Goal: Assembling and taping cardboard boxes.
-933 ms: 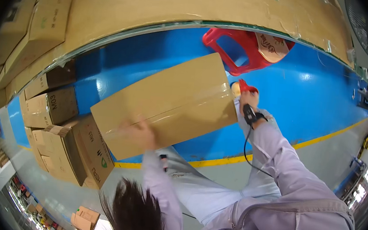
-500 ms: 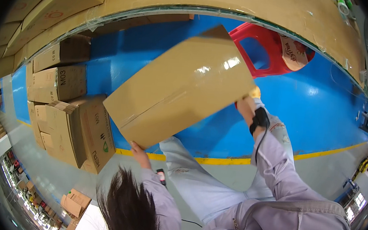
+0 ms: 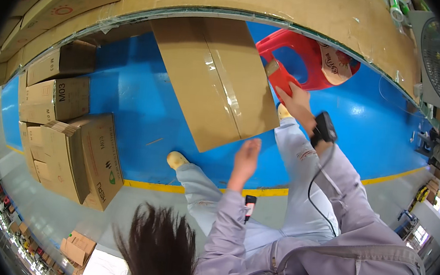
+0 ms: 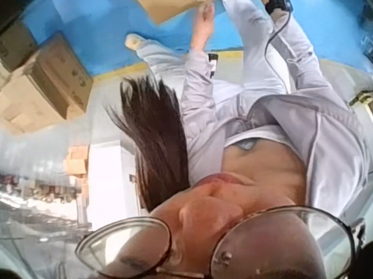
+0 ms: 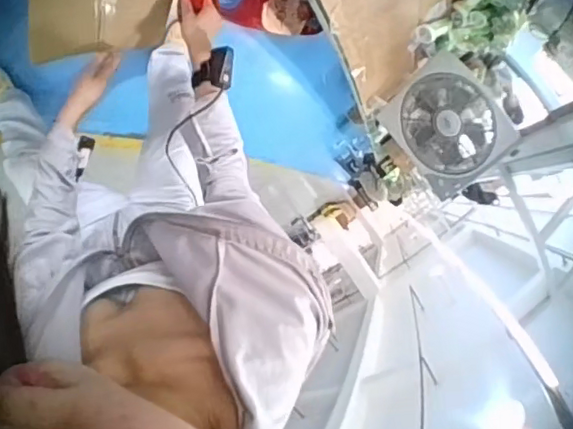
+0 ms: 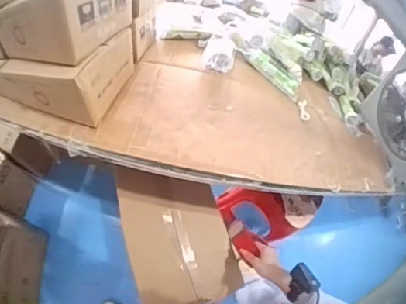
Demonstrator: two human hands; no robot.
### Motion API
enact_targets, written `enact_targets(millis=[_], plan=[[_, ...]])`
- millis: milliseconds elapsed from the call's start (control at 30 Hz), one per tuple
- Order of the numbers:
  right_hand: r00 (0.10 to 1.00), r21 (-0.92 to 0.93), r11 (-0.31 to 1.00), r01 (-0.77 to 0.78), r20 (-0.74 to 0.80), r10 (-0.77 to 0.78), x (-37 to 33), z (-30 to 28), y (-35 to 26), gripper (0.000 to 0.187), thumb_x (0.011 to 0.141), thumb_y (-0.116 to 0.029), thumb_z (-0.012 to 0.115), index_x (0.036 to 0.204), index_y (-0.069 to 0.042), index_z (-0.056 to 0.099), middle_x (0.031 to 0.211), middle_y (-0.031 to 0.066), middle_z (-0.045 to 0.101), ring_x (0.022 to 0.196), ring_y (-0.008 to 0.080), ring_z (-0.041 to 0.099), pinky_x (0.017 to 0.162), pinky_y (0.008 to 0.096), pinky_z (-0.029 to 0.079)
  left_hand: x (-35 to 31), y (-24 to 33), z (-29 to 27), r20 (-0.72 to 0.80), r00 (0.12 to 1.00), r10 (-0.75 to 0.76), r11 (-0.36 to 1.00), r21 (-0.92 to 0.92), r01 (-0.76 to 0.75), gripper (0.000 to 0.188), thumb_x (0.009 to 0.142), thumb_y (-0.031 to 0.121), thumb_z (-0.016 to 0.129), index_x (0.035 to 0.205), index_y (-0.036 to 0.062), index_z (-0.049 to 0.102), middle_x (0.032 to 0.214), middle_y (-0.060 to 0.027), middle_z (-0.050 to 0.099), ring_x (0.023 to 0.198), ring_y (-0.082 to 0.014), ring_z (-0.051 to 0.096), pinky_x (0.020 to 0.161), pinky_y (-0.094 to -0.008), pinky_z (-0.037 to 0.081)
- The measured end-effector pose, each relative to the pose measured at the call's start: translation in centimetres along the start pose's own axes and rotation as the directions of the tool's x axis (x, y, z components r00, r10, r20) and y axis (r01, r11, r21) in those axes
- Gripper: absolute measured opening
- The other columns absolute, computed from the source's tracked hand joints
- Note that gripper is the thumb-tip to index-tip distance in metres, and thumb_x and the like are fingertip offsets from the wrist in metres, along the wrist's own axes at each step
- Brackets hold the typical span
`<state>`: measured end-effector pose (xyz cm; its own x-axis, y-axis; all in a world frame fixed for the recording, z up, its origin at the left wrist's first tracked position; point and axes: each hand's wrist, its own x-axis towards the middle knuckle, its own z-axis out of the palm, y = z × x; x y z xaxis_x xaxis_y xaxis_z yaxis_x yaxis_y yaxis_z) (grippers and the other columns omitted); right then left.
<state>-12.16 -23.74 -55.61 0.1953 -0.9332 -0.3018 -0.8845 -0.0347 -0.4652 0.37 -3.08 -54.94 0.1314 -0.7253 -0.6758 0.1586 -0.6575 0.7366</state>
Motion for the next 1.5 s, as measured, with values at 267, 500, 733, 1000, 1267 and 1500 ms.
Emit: enact_targets(millis=[267,500,733,1000,1267,1500], plan=[[0.874,0.448,0.890,0.085,0.395,-0.282,-10.5,-12.1,-4.3,0.024,0.082,-0.019,0.069,0.097,-0.001,0.064,0.096,0.0106,0.061,0.096,0.0223,0.054,0.088,0.0351,0.041,-0.1,7.9,-8.9,-0.182,0.930,0.319,0.928,-0.138,-0.345,0.033,0.089,0.021,0.061,0.114,0.0009,0.055,0.108,-0.0129,0.061,0.099,-0.0206,0.058,0.084,-0.0297,0.046],[0.641,0.572,0.804,0.163,0.558,-0.527,-12.4,-14.0,-6.8,0.025,0.080,-0.018,0.071,0.097,-0.002,0.065,0.096,0.0085,0.062,0.100,0.0241,0.055,0.106,0.0431,0.028,-2.4,14.0,-8.3,0.404,0.880,0.250,0.942,-0.312,-0.125,0.023,0.092,0.015,0.057,0.108,-0.0002,0.060,0.098,-0.0047,0.063,0.091,-0.0100,0.058,0.080,-0.0254,0.047],[0.517,0.563,0.798,0.213,0.628,-0.581,-13.8,-14.5,-6.3,0.026,0.081,-0.022,0.070,0.097,-0.003,0.063,0.093,0.0076,0.061,0.099,0.0235,0.056,0.108,0.0471,0.026,-6.3,11.9,-7.6,0.214,0.923,0.320,0.946,-0.136,-0.296,0.013,0.091,0.011,0.057,0.091,-0.0012,0.063,0.084,-0.0035,0.062,0.075,-0.0071,0.057,0.067,-0.0223,0.047],[0.587,0.519,0.828,0.213,0.610,-0.532,-18.6,-12.8,-6.7,0.025,0.081,-0.022,0.069,0.095,-0.003,0.063,0.092,0.0082,0.061,0.096,0.0256,0.056,0.108,0.0478,0.026,-8.2,8.2,-7.8,0.173,0.795,0.582,0.800,0.054,-0.597,0.007,0.082,0.004,0.066,0.082,0.0006,0.060,0.072,-0.0069,0.059,0.061,-0.0134,0.056,0.055,-0.0239,0.044],[0.733,0.492,0.848,0.194,0.502,-0.459,-24.9,-6.6,-9.2,0.036,0.079,-0.035,0.068,0.080,0.000,0.061,0.070,0.0128,0.056,0.080,0.0314,0.056,0.092,0.0432,0.039,-8.1,6.7,-12.5,0.381,0.566,0.731,0.553,0.157,-0.819,0.009,0.077,-0.003,0.066,0.083,0.0004,0.060,0.063,-0.0082,0.056,0.052,-0.0204,0.051,0.046,-0.0308,0.040],[0.739,0.372,0.790,0.487,0.306,-0.600,-19.5,1.3,-6.8,0.051,0.075,-0.048,0.069,0.058,-0.002,0.055,0.055,0.0130,0.050,0.059,0.0297,0.051,0.057,0.0385,0.041,-6.4,1.1,-13.7,0.202,0.614,0.763,0.539,0.325,-0.777,0.007,0.081,-0.005,0.064,0.083,-0.0001,0.059,0.061,-0.0080,0.054,0.051,-0.0141,0.051,0.045,-0.0267,0.038]])
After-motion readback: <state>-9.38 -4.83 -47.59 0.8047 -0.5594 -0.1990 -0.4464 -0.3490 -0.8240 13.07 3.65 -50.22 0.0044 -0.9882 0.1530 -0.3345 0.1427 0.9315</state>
